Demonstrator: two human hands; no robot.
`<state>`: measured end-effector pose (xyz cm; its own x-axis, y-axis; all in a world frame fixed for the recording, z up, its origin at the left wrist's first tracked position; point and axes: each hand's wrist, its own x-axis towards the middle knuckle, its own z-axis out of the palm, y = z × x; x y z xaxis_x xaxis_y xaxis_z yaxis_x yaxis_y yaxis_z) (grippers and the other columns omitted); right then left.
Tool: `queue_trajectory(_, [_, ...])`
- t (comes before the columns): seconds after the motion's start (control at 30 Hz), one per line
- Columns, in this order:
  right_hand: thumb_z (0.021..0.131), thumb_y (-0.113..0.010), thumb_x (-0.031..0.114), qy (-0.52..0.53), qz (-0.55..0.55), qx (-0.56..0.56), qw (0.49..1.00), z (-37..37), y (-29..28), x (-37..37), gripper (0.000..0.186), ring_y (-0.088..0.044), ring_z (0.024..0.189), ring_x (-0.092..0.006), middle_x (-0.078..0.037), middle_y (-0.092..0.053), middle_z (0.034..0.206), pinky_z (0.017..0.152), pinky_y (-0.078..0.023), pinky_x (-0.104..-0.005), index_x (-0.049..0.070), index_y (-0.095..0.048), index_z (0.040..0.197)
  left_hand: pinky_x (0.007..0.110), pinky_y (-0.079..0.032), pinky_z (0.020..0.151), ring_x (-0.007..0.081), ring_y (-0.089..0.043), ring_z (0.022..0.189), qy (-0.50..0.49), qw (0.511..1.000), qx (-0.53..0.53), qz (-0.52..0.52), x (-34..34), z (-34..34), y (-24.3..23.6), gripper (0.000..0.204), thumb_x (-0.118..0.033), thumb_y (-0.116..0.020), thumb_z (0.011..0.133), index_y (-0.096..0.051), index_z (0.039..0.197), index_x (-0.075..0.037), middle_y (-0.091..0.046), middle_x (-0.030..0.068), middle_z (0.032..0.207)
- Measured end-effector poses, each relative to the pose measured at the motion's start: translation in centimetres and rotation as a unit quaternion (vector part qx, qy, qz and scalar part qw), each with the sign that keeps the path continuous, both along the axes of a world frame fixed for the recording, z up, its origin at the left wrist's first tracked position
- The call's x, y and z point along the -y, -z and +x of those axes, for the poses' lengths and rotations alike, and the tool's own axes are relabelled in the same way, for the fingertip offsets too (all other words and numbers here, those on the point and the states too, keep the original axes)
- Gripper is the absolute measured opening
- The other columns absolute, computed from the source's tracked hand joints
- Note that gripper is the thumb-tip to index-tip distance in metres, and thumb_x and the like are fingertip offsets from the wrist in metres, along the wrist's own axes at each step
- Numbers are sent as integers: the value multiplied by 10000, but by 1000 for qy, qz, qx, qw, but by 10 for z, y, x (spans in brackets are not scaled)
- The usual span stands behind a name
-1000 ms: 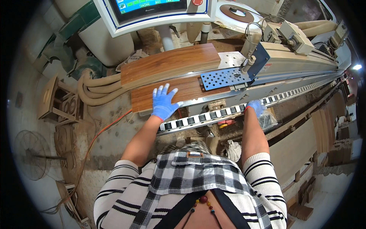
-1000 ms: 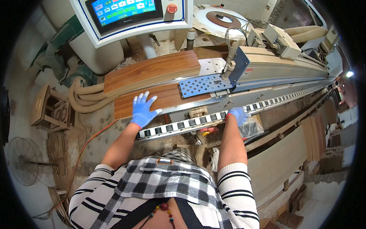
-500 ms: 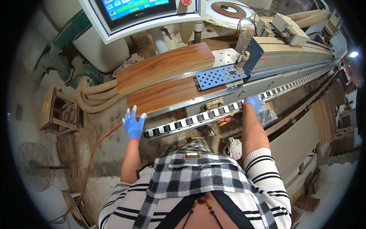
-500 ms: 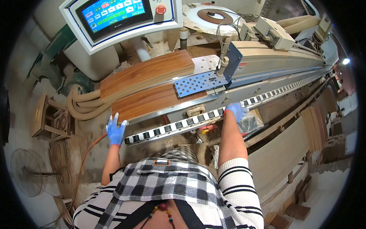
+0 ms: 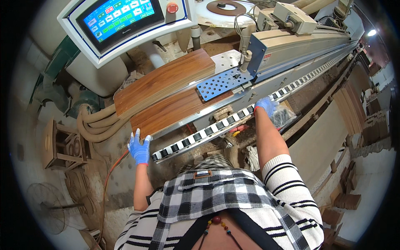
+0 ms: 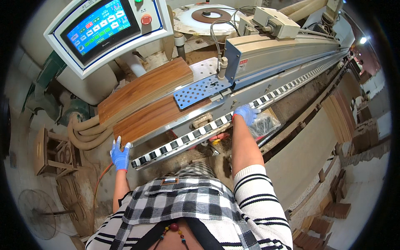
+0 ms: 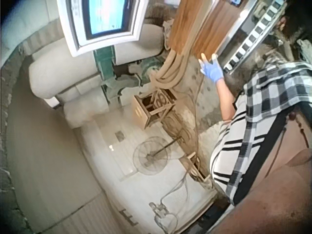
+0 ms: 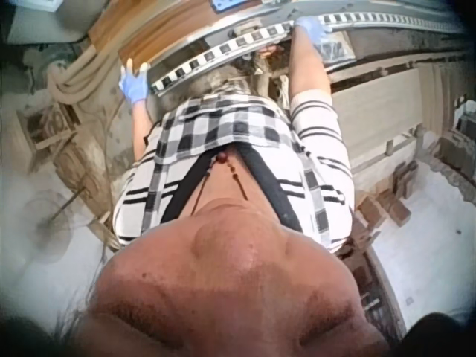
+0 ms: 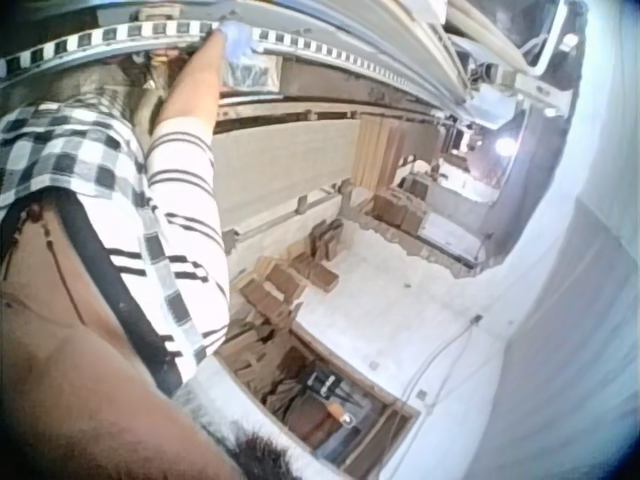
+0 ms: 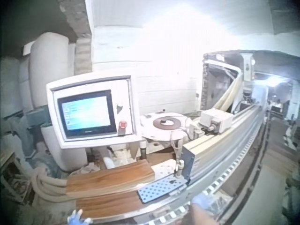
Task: The person operates a CNC woodworking machine, placing wooden planks onto the machine bed and adjusting their position. They wear blue gloves and use both hands to align the wood before the machine processes it. The person repeats this process for multiple planks throughout the clip.
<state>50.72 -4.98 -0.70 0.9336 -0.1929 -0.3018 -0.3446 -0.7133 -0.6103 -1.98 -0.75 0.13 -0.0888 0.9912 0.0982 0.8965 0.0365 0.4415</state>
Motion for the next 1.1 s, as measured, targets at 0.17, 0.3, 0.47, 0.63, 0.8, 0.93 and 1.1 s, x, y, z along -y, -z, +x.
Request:
queue_trajectory(0.17, [943, -410, 463, 0, 26, -5, 1000, -3, -6, 3, 729, -511, 1221, -379, -226, -417, 1424, 1003, -409, -471, 50, -187, 1501, 481, -172, 1148, 305, -392, 1343, 2, 1000, -4, -1, -1, 0, -1, 683, -485, -702, 788, -507, 1379, -204, -417, 209, 1443])
queue_trajectory(0.3, [958, -389, 464, 5, 20, -14, 1000, -3, -9, 1, 698, -529, 1192, -364, -202, -450, 1385, 977, -426, -462, 65, -204, 1500, 480, -187, 1145, 303, -398, 1339, 1, 1000, -2, 4, -2, -2, 1, 666, -479, -712, 781, -534, 1355, -193, -421, 203, 1442])
queue_trajectory(0.47, [974, -382, 439, 24, -9, -12, 1000, -6, -16, -2, 650, -581, 1102, -329, -170, -536, 1272, 893, -482, -447, 85, -222, 1495, 479, -198, 1142, 308, -409, 1326, -1, 1000, 3, 9, -2, -1, -3, 642, -460, -722, 779, -557, 1331, -178, -433, 190, 1434])
queue_trajectory(0.63, [979, -371, 446, 18, -19, -3, 1000, -6, -13, -2, 648, -589, 1089, -324, -168, -546, 1260, 886, -486, -448, 84, -221, 1495, 479, -201, 1141, 313, -396, 1330, 5, 1000, -8, 11, -3, 0, -5, 631, -451, -725, 778, -564, 1324, -180, -432, 184, 1434])
queue_trajectory(0.8, [979, -363, 452, 15, 0, -12, 1000, -8, -17, 0, 652, -583, 1102, -331, -177, -528, 1286, 896, -483, -452, 78, -222, 1494, 484, -195, 1140, 324, -382, 1334, 14, 1000, -19, 19, -3, 1, -5, 624, -459, -719, 777, -575, 1315, -179, -430, 187, 1435])
queue_trajectory(0.93, [980, -343, 467, 15, -1, -1, 1000, -1, -2, -1, 663, -553, 1148, -355, -203, -495, 1324, 918, -474, -459, 68, -214, 1495, 490, -173, 1144, 332, -371, 1338, 29, 999, -25, 20, -5, 10, -6, 615, -469, -716, 775, -586, 1304, -183, -428, 188, 1436])
queue_trajectory(1.1, [980, -319, 488, 7, 3, -9, 1000, -3, -7, -1, 682, -516, 1195, -379, -226, -451, 1371, 961, -450, -467, 57, -203, 1496, 507, -130, 1153, 326, -344, 1355, 44, 998, -52, 17, -4, 40, -10, 589, -473, -719, 768, -599, 1290, -227, -420, 196, 1438])
